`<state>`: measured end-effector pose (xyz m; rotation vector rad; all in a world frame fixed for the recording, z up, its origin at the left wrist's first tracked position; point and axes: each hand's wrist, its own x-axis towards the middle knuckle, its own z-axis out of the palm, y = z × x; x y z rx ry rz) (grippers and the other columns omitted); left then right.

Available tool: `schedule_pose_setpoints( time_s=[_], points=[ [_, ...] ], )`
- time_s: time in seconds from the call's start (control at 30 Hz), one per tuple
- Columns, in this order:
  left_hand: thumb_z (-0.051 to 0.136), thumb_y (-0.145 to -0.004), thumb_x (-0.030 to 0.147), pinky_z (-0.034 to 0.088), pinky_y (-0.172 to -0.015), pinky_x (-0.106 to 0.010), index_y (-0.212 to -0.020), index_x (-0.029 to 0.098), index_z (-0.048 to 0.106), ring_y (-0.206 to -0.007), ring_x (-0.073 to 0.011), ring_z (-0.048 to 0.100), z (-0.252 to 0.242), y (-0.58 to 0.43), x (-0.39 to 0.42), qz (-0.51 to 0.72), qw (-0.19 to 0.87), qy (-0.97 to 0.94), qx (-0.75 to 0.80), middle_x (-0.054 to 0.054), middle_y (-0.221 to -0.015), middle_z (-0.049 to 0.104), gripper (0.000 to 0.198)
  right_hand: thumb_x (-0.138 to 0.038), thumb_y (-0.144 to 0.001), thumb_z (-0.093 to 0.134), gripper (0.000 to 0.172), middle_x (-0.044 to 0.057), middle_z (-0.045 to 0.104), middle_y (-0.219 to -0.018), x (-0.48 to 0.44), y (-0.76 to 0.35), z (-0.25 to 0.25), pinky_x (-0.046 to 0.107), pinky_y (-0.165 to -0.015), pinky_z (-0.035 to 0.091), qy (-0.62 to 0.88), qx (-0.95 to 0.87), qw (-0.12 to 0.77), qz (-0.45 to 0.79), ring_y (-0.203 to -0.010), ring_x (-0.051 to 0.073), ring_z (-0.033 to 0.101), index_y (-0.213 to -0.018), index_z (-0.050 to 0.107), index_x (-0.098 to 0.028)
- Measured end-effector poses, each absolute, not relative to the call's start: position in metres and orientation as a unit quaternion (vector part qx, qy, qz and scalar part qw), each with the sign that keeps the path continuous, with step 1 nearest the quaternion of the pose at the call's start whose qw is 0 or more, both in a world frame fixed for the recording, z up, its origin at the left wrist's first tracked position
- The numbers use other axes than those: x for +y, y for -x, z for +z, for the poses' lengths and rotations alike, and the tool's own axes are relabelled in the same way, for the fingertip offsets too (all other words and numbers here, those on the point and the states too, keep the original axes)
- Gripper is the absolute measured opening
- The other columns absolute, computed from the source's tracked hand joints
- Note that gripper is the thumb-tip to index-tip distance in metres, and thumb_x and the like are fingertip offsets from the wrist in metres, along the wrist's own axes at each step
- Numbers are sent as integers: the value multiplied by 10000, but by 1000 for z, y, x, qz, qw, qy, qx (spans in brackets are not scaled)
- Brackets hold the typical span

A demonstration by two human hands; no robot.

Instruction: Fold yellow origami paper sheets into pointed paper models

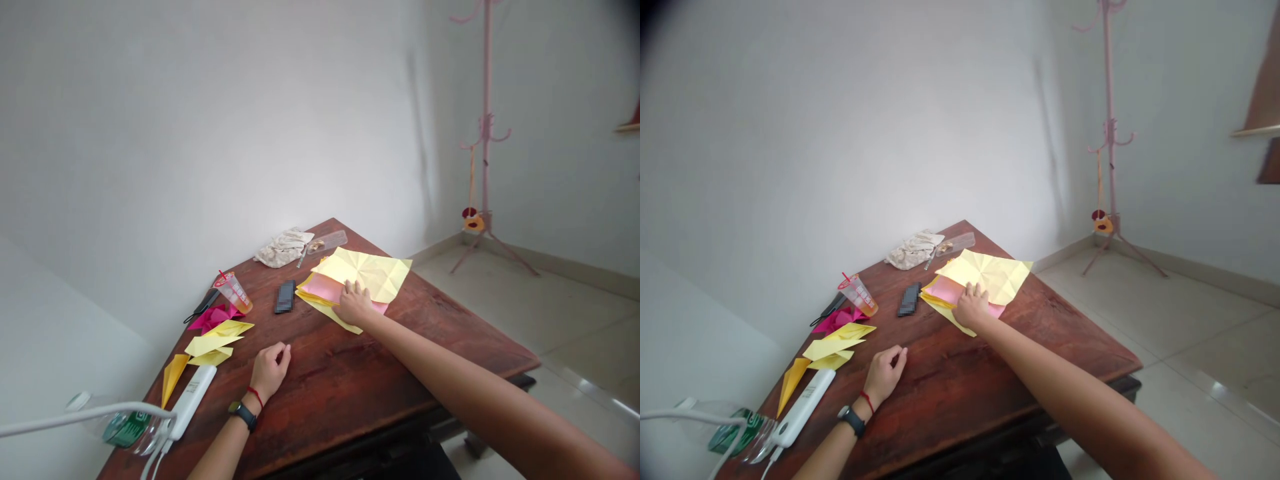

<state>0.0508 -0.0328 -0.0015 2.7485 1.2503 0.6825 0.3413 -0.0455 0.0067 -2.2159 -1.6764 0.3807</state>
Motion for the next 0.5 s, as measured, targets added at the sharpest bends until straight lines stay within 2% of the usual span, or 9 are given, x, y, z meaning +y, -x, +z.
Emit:
schedule_pose_setpoints(
  time_s=[0.1,0.17,0.23,0.3,0.33,0.4,0.5],
  points=[
    [440,-967,333,358,-593,-260,-628,205,508,-549,-146,536,-2,-49,-33,225,26,-885,406,-13,-576,563,369,-404,-948,430,767,203,66,-1665,-45,-336,14,619,-1182,122,765,-598,222,86,-1525,422,5,-1571,207,-18],
    [436,-976,331,395,-621,-263,-662,204,551,-593,-157,572,-2,-48,-34,237,35,-883,403,-29,-628,607,357,-365,-971,385,716,161,82,-1673,-47,-329,19,584,-1203,146,728,-626,275,53,-1537,375,25,-1586,181,-59],
    [445,-978,320,451,-681,-270,-773,201,622,-683,-174,624,-2,-47,-33,259,56,-882,391,-50,-739,667,296,-325,-985,367,661,124,156,-1668,-53,-320,25,523,-1220,196,661,-674,329,32,-1540,323,104,-1590,206,-109],
    [479,-969,311,504,-750,-291,-992,202,655,-809,-193,664,-3,-46,-31,289,77,-878,374,-75,-923,705,208,-304,-989,385,614,101,267,-1642,-64,-308,31,465,-1227,241,571,-727,380,35,-1526,282,202,-1573,285,-146],
    [506,-960,310,526,-791,-310,-1125,203,630,-894,-207,673,-5,-46,-29,307,83,-875,364,-94,-1044,699,232,-304,-992,390,591,88,298,-1632,-70,-302,34,445,-1229,255,526,-750,397,48,-1518,268,236,-1560,325,-157],
    [569,-934,306,539,-908,-371,-1366,204,489,-1116,-245,638,-9,-46,-24,341,85,-872,342,-137,-1305,607,451,-307,-994,401,555,63,334,-1616,-81,-291,38,444,-1219,292,464,-779,412,88,-1492,255,309,-1534,387,-181],
    [638,-898,278,428,-1109,-499,-1543,217,245,-1416,-307,414,-17,-46,-13,383,79,-864,317,-169,-1568,351,758,-314,-992,438,479,67,483,-1526,-89,-274,38,439,-1172,382,423,-772,444,166,-1405,251,463,-1452,519,-207]
  ],
)
